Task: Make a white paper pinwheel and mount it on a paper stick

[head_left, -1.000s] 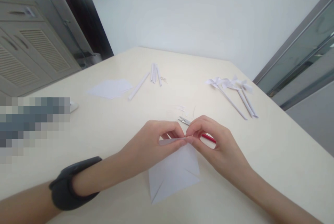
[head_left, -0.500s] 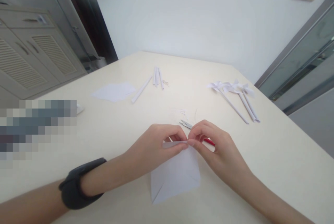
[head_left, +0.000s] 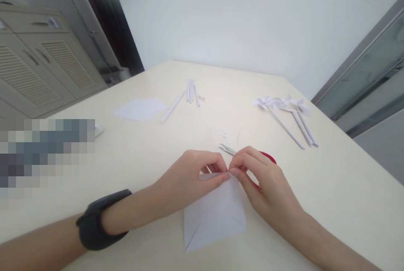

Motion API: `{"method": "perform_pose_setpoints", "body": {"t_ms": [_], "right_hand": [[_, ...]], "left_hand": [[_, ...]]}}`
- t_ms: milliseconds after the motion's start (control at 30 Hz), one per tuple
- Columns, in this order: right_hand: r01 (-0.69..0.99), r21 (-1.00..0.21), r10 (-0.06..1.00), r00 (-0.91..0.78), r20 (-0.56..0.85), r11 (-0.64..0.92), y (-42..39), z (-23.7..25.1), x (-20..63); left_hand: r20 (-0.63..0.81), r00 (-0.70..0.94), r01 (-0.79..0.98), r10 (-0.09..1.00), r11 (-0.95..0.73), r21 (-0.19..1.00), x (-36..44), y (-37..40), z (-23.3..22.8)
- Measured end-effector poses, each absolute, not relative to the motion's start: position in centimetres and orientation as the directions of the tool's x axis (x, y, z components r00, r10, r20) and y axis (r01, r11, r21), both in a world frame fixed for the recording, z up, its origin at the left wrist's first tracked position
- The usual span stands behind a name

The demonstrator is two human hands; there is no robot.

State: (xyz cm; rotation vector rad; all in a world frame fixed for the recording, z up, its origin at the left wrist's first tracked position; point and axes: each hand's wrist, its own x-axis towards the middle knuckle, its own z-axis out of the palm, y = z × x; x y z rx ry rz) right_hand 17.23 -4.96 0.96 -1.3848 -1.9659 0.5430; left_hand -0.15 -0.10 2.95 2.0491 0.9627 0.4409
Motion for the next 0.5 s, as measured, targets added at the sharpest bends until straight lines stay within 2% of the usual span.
{"method": "perform_pose_setpoints", "body": {"t_ms": [167,500], "right_hand": [[0.639,-0.676,0.93,-0.235,0.283,0.367,-5.05,1.14,17.42],[0.636,-0.685,0.934,-0.218,0.283,0.355,-5.0,1.15,17.13]], "left_hand": [[0.029,0.63,0.435,0.776,-0.383,0.815,-0.18,-0.19,2.59],[0.042,0.649,0.405,0.76,-0.391,0.826,-0.37,-0.31,2.57]]}}
